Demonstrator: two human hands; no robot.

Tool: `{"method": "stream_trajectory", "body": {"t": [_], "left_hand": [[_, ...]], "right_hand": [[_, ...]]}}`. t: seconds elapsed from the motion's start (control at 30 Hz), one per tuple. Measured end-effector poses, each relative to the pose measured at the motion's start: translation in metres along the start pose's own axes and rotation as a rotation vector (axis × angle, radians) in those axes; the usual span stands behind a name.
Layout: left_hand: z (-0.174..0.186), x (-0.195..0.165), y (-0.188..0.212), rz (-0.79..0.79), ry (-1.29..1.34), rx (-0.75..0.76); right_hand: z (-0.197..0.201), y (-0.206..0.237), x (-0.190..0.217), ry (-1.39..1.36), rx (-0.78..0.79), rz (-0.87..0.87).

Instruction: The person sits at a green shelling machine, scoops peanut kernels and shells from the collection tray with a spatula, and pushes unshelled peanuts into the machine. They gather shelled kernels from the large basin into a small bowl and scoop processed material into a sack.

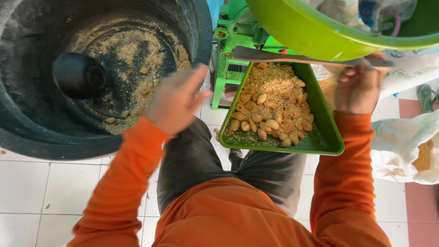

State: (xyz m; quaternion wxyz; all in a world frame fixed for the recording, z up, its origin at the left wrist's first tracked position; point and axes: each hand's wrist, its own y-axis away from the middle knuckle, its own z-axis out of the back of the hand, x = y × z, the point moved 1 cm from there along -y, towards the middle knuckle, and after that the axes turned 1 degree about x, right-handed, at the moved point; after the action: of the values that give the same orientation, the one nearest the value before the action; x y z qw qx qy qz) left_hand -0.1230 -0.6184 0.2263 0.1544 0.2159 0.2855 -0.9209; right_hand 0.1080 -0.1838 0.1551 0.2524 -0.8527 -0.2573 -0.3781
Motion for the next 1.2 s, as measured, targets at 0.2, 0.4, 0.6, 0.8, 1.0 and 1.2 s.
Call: {"method": "stream_trajectory", "body": {"t": [0.2,0.4,0.6,0.8,1.0,1.2], "left_hand": [[-0.081,-0.057,-0.058,-0.197,-0.047,0.157],[-0.118,-0.062,-0.091,-0.054,-0.151,0.482],[-0.102,-0.073,-0.068,-0.067,-0.180,0.451],[-0.113,-0.060,-0.120,-0.259,-0.515,0.413],[-0.134,-0.045,-0.161,-0.297,-0.735,0.676],[-0.137,-0.037,-0.145,-0.369,-0.671,0.470]], "right_hand": [[-0.049,0.091,0.095,0.550,-0.085,0.491],[-0.103,0.129,0.103,0.975,0.097,0.674],[-0.137,0.152,0.104,1.291,0.141,0.683],[-0.155,0.156,0.096,1.356,0.160,0.874],[-0.150,0.153,0.089,1.350,0.143,0.754],[-0.148,0.153,0.096,1.225,0.107,0.787]]}}
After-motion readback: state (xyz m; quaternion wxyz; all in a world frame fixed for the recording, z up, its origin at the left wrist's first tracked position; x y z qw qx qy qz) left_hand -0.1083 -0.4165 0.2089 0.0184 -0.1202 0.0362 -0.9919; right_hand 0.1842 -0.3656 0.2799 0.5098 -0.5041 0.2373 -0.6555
